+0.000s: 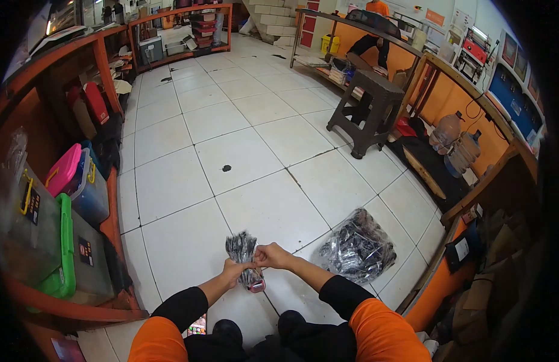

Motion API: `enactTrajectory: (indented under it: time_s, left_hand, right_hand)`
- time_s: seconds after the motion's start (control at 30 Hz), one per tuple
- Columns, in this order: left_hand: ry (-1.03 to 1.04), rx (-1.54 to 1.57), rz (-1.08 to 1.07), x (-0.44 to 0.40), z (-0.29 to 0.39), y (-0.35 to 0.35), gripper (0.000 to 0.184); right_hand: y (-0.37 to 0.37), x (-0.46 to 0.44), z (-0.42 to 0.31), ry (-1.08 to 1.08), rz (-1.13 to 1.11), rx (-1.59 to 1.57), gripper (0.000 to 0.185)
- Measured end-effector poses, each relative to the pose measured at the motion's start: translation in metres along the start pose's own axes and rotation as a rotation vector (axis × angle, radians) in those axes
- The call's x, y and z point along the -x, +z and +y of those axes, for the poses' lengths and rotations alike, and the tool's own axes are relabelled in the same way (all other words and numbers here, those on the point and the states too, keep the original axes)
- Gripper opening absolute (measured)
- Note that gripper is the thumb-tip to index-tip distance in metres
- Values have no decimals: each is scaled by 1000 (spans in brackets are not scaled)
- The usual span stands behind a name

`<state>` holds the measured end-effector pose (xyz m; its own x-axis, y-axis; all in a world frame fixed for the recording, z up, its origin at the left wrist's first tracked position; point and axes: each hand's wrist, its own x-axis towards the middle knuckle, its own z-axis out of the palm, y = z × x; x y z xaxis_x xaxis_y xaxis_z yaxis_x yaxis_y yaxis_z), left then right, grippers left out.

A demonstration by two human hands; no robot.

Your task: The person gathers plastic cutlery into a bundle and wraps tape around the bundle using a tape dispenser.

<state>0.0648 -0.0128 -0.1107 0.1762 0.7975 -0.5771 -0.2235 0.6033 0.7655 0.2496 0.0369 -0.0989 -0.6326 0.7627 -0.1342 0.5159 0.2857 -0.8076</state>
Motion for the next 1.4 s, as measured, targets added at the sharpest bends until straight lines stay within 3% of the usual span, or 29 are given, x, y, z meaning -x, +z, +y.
enactTrajectory:
  time_s: [0.63,0.83,1.4]
  left_hand:
    - [-38,-59,26,-13,-15,-11,26]
    - [-11,-19,10,-14,-17,-13,28]
    - [-18,-48,32,-13,-14,-12,27]
  right_hand:
    - [18,-7,11,-72,75,184,19]
    - [8,-3,9,-49,-29,32,19]
    - [10,-8,2,-42,-3,166,21]
